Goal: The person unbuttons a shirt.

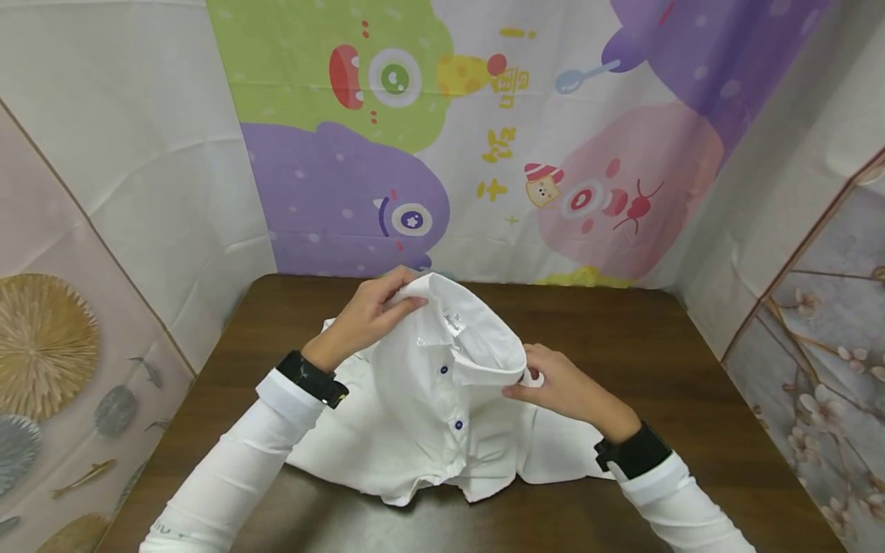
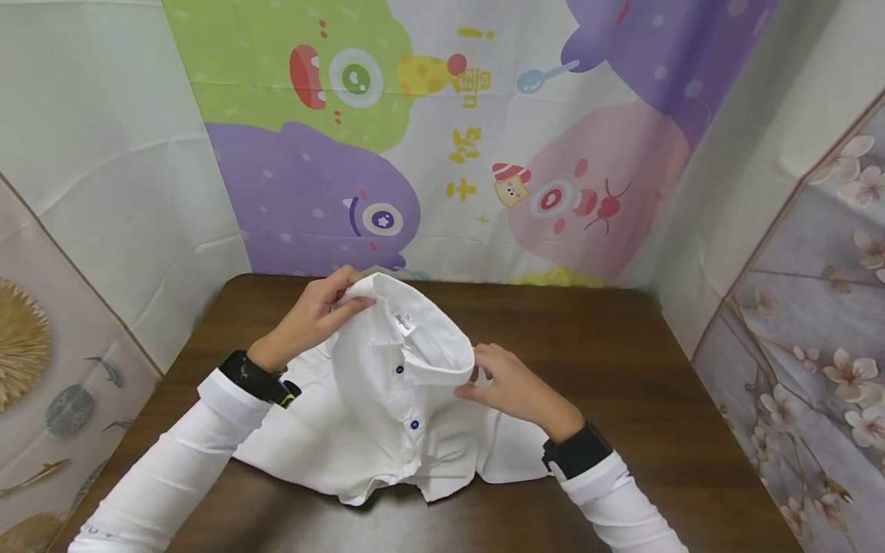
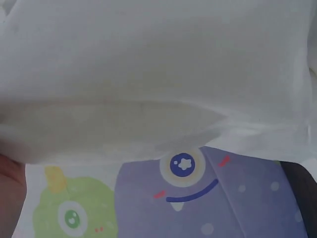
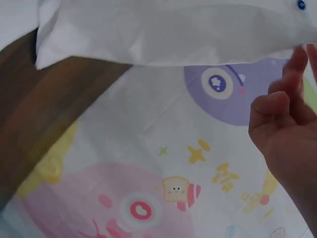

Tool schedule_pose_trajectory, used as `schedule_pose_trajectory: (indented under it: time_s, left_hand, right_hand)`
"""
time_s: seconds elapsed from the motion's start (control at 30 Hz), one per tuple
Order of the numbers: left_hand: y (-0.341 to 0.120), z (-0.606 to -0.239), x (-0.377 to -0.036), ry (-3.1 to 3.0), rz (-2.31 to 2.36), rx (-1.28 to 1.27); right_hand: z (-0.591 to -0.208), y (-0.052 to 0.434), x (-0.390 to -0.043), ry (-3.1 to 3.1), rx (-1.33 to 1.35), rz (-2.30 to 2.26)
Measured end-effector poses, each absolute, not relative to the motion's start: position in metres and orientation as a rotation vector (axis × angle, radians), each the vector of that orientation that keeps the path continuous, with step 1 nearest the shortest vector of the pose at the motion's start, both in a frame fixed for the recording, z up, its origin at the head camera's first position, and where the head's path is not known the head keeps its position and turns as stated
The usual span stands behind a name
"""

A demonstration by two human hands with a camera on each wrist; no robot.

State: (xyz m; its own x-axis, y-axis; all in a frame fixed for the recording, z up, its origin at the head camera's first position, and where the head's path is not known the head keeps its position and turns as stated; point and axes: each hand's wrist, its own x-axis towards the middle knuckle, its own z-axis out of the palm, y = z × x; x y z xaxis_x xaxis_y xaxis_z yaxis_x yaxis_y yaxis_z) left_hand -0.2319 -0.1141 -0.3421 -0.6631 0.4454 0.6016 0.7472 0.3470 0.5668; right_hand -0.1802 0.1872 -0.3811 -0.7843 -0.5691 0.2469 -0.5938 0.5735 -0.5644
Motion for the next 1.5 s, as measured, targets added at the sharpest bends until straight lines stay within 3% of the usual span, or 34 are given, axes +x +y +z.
schedule_pose_trajectory:
  time_s: [0.17, 0.63, 0.77, 0.93, 1.07, 1.5]
  left_hand:
    - [-0.114, -0.341, -0.234, -2.271, -1.133, -0.986]
    - [-0.119, -0.342, -0.239, -2.116, -0.737, -0.759]
    - [-0.117, -0.342, -0.241, -2.010, -0.752, -0.737]
    - [-0.117, -0.340, -0.241, -1.947, -0.784, -0.693]
    - [-0.123, -0.337, -0.239, -1.922, -0.868, -0.643]
    - [-0.138, -0.347, -0.235, -1.976, -0.885, -0.647]
  right_hand:
    - [-0.384, 0.185, -0.186, -2.591, 1.150, 0.930]
    - [-0.365, 0.182, -0.191, -2.523, 1.003, 1.650]
    - [-0.359, 0.181, -0.190, -2.763, 0.953, 1.439]
    - [-0.351, 0.183, -0.193, -2.898, 1.016, 0.767]
    - [-0.346, 0.195, -0.195, -2.886, 0.919, 0.306]
    - [-0.334, 0.234, -0.189, -3.001, 0.527, -0.114]
